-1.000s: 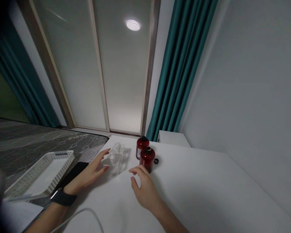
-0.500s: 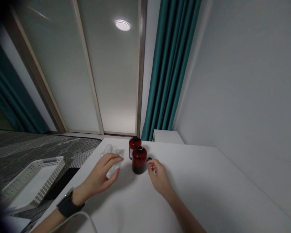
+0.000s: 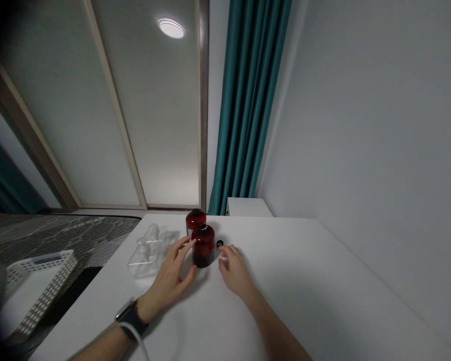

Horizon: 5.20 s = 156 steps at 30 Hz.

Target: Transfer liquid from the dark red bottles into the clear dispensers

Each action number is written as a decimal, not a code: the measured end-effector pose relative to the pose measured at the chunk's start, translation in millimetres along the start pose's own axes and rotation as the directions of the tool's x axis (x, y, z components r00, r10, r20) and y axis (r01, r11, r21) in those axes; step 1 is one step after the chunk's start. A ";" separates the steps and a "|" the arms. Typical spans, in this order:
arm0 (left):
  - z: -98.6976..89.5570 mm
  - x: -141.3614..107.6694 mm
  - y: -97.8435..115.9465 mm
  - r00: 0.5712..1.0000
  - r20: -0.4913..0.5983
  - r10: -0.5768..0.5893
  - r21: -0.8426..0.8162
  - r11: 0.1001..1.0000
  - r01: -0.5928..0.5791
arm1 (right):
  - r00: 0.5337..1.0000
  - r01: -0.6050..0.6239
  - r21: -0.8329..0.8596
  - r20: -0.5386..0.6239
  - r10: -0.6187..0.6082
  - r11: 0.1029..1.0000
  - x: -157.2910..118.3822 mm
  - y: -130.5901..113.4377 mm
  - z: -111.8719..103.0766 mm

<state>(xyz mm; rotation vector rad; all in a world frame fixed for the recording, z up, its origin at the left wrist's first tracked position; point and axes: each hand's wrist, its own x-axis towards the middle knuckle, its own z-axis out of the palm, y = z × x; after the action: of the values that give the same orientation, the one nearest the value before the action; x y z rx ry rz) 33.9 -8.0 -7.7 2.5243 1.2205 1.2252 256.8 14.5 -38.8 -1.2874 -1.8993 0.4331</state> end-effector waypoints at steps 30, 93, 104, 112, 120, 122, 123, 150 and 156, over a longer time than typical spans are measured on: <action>-3.0 -2.8 -6.1 0.998 0.003 -0.058 -0.138 0.989 0.058 | 0.992 -0.055 0.510 -0.073 0.107 0.858 35.8 -18.7 -16.4; -5.3 12.4 -4.0 0.967 0.053 -0.250 -0.618 0.752 0.228 | 0.950 -0.021 0.861 -0.142 0.280 0.508 34.2 -56.6 -7.6; -2.6 11.9 -0.5 0.957 0.021 -0.289 -0.609 0.756 0.241 | 0.979 0.158 0.609 -0.200 -0.042 0.777 34.5 -55.5 -0.8; -4.7 10.2 3.6 0.950 0.025 -0.310 -0.591 0.762 0.264 | 0.965 0.258 0.461 -0.162 -0.205 0.849 35.4 -62.3 -13.0; -6.1 11.3 5.9 0.951 0.029 -0.309 -0.574 0.773 0.269 | 0.965 0.225 0.511 -0.235 -0.117 0.829 31.0 -63.6 -4.7; -6.1 11.2 6.2 0.950 0.031 -0.310 -0.569 0.776 0.272 | 0.967 0.218 0.531 -0.229 -0.109 0.819 29.8 -60.6 -3.2; -5.9 11.0 6.3 0.950 0.031 -0.309 -0.570 0.776 0.271 | 0.968 0.217 0.534 -0.226 -0.110 0.817 29.0 -59.2 -2.8; -5.7 11.3 5.9 0.949 0.041 -0.314 -0.585 0.763 0.277 | 0.979 0.179 0.612 -0.188 -0.079 0.771 21.3 -56.6 -1.0; -5.8 10.9 6.5 0.945 0.048 -0.322 -0.589 0.755 0.287 | 0.988 0.095 0.642 -0.156 0.009 0.761 20.0 -58.7 -0.6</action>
<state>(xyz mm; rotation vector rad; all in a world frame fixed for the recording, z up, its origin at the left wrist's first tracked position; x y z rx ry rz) 37.9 -6.3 5.6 1.7714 0.9976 1.3352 217.0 7.2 8.2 -0.7750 -1.4432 0.8586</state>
